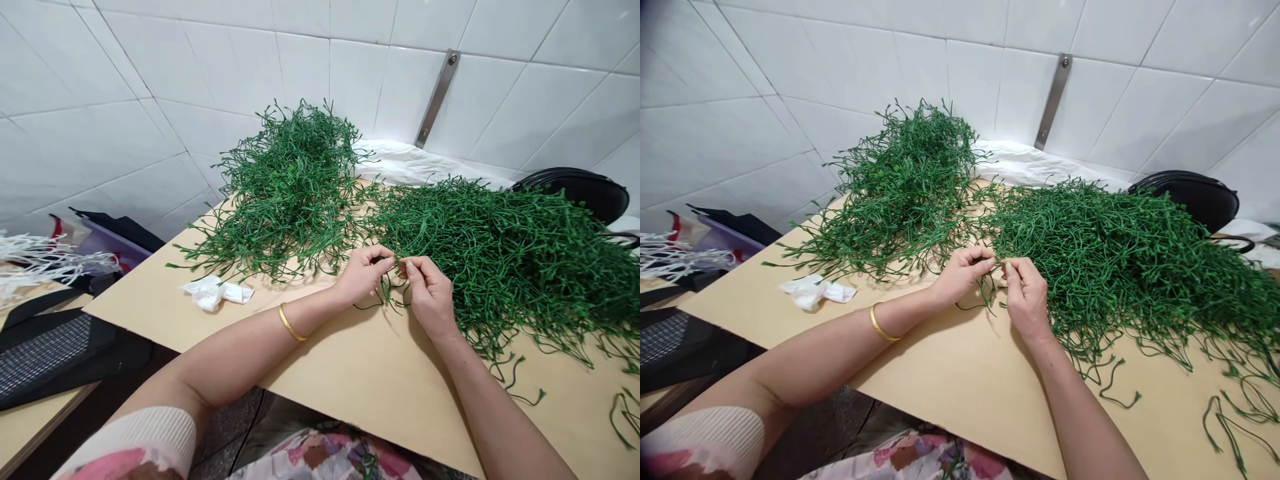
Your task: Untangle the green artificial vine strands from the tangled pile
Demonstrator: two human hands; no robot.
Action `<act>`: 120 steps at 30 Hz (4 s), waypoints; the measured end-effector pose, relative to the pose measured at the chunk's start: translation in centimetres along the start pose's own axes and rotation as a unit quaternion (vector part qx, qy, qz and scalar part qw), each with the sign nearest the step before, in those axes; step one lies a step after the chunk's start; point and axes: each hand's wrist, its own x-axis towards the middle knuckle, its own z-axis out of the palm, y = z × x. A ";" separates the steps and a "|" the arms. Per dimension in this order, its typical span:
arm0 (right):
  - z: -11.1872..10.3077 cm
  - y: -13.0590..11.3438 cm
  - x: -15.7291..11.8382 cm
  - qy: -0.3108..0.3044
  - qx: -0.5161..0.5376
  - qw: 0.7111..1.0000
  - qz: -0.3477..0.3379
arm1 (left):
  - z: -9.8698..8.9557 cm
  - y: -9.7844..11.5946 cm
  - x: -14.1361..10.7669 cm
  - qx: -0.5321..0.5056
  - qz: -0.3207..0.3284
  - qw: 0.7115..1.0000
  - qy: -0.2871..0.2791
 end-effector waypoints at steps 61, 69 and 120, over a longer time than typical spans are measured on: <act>-0.4 0.8 0.3 0.014 -0.282 0.949 -0.137 | -0.3 -0.3 0.1 0.182 0.055 0.980 -0.060; -1.0 0.7 0.4 -0.014 -0.383 0.894 -0.232 | -0.4 -0.4 -0.1 0.348 0.145 0.925 -0.058; -3.7 -0.5 2.7 0.288 0.165 0.943 0.033 | -0.8 0.4 0.3 0.122 0.026 0.989 -0.085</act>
